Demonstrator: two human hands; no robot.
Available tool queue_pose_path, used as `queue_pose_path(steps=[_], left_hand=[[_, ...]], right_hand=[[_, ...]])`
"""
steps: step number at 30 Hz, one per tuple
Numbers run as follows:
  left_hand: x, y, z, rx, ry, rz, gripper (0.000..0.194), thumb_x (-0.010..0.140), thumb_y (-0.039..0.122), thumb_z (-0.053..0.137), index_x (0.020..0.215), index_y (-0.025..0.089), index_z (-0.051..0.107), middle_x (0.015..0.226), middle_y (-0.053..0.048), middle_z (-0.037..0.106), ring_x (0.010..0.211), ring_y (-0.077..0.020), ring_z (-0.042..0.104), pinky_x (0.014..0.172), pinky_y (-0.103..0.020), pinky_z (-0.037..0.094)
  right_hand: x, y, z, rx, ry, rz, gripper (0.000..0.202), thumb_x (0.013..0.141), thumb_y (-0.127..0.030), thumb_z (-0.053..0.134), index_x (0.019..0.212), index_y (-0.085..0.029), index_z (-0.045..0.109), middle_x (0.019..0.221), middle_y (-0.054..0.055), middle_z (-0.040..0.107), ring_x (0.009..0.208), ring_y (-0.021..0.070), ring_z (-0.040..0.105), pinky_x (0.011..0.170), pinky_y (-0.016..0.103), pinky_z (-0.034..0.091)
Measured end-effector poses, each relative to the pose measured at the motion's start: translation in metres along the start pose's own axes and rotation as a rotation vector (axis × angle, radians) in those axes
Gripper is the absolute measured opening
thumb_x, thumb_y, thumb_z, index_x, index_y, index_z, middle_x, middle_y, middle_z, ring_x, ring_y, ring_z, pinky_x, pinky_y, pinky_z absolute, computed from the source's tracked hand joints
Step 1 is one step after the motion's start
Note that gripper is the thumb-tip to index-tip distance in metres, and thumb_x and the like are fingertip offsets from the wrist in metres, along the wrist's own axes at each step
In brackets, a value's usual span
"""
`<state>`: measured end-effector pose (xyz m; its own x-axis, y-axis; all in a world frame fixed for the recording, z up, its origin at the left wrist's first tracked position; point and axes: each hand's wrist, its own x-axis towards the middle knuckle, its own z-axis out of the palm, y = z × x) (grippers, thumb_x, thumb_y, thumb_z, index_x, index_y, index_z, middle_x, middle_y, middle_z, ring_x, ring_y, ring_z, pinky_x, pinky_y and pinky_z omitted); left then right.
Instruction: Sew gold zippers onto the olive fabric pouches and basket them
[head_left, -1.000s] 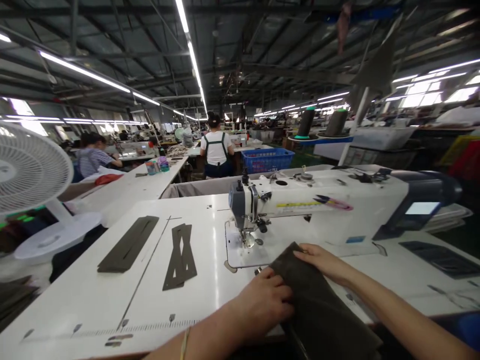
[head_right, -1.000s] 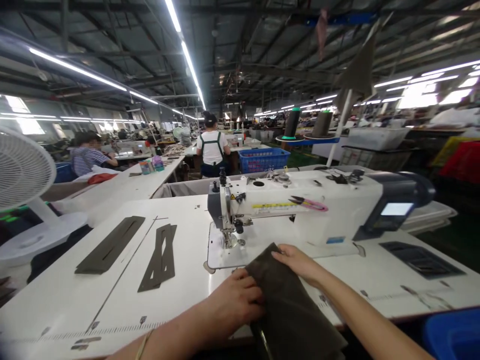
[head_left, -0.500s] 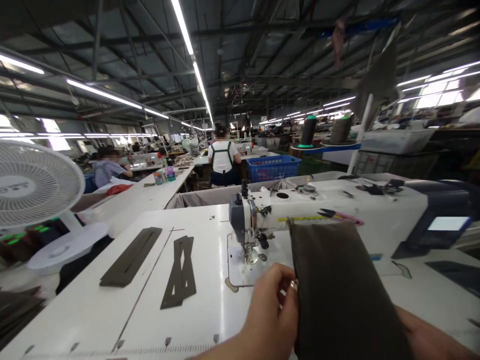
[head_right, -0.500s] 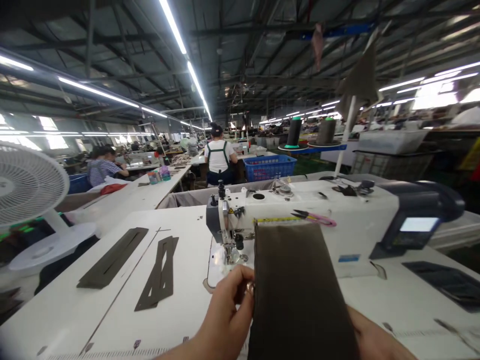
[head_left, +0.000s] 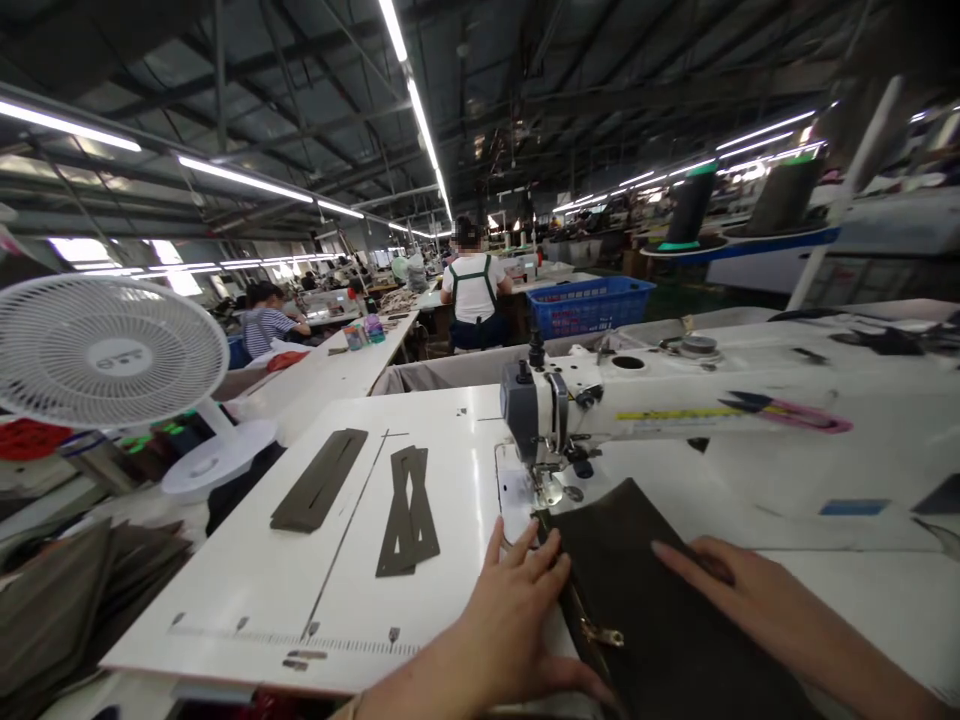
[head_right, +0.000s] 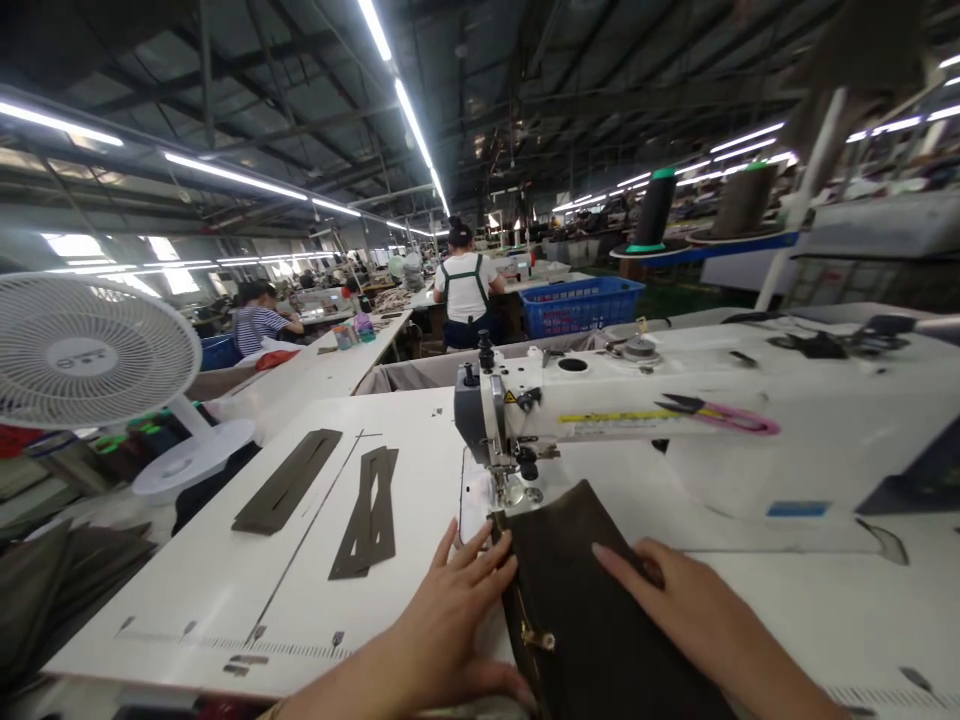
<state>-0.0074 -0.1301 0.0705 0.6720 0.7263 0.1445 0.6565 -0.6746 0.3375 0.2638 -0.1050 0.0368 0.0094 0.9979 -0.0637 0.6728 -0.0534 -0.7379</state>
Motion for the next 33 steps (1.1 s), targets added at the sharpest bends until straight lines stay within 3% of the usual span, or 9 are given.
queue_pose_path(steps=[4,6,11,15,19,24,29,31,33], left_hand=[[0.019,-0.005,0.012,0.125,0.048,-0.055,0.096,0.065,0.075,0.057,0.132,0.010,0.039,0.138,-0.018,0.038,0.133,-0.0340,0.024,0.109,-0.060,0.004],[0.026,-0.008,0.018,0.149,0.096,-0.093,0.100,0.058,0.078,0.059,0.127,0.008,0.044,0.135,-0.021,0.042,0.131,-0.0352,0.027,0.109,-0.060,0.006],[0.033,-0.012,0.018,0.099,0.131,-0.130,0.108,0.051,0.085,0.054,0.125,0.006,0.047,0.132,-0.024,0.044,0.129,-0.0379,0.031,0.108,-0.061,0.007],[0.031,-0.016,0.008,0.073,0.019,-0.035,0.109,0.061,0.081,0.052,0.135,0.004,0.032,0.140,-0.023,0.032,0.133,-0.0362,0.020,0.108,-0.060,0.006],[0.031,-0.026,0.000,0.004,-0.130,0.001,0.106,0.067,0.077,0.052,0.141,0.009,0.020,0.146,-0.019,0.017,0.136,-0.0336,0.012,0.108,-0.058,0.005],[0.035,-0.036,0.002,0.051,-0.177,0.003,0.099,0.070,0.074,0.050,0.140,0.009,0.024,0.146,-0.019,0.018,0.136,-0.0350,0.010,0.106,-0.061,0.004],[0.040,-0.031,0.001,0.154,-0.185,0.020,0.098,0.073,0.074,0.046,0.140,0.006,0.022,0.146,-0.021,0.018,0.136,-0.0336,0.010,0.108,-0.057,0.004],[0.042,-0.028,-0.001,0.159,-0.191,0.012,0.098,0.075,0.074,0.043,0.139,0.004,0.022,0.146,-0.021,0.017,0.136,-0.0334,0.009,0.109,-0.056,0.004],[0.044,-0.026,-0.003,0.146,-0.195,0.009,0.099,0.074,0.075,0.042,0.139,0.003,0.023,0.146,-0.022,0.016,0.136,-0.0338,0.008,0.109,-0.055,0.003]], right_hand=[[0.038,-0.014,0.004,-0.127,0.117,-0.010,0.046,0.077,-0.067,0.040,0.074,-0.024,0.058,0.073,0.006,0.066,0.069,0.0247,0.062,0.065,0.035,0.046],[0.052,-0.020,0.007,-0.146,0.131,-0.030,0.043,0.078,-0.064,0.038,0.069,-0.024,0.054,0.070,0.006,0.065,0.069,0.0246,0.061,0.065,0.035,0.045],[0.051,-0.024,0.011,-0.183,0.135,-0.107,0.035,0.078,-0.057,0.036,0.061,-0.026,0.040,0.062,0.005,0.059,0.066,0.0251,0.059,0.063,0.034,0.041],[0.037,-0.019,0.006,-0.159,0.157,-0.070,0.031,0.075,-0.055,0.039,0.080,-0.026,0.048,0.064,0.004,0.063,0.065,0.0277,0.062,0.061,0.036,0.041],[0.044,-0.021,0.003,-0.189,0.148,-0.027,0.036,0.079,-0.058,0.039,0.090,-0.026,0.051,0.080,0.005,0.068,0.075,0.0260,0.064,0.065,0.034,0.045],[0.056,-0.019,0.013,-0.451,0.149,-0.092,0.027,0.087,-0.044,0.032,0.088,-0.025,0.050,0.071,0.005,0.065,0.067,0.0243,0.064,0.056,0.032,0.041],[0.060,-0.007,0.016,-0.627,0.164,-0.094,0.026,0.088,-0.037,0.035,0.092,-0.019,0.054,0.056,0.007,0.060,0.055,0.0311,0.061,0.048,0.036,0.038],[0.061,-0.012,0.012,-0.686,0.179,-0.140,0.030,0.089,-0.033,0.035,0.099,-0.014,0.056,0.065,0.012,0.063,0.060,0.0341,0.062,0.053,0.042,0.042],[0.058,-0.021,0.011,-0.728,0.219,-0.209,0.035,0.089,-0.025,0.032,0.109,-0.008,0.055,0.088,0.020,0.064,0.081,0.0373,0.062,0.068,0.050,0.044]])
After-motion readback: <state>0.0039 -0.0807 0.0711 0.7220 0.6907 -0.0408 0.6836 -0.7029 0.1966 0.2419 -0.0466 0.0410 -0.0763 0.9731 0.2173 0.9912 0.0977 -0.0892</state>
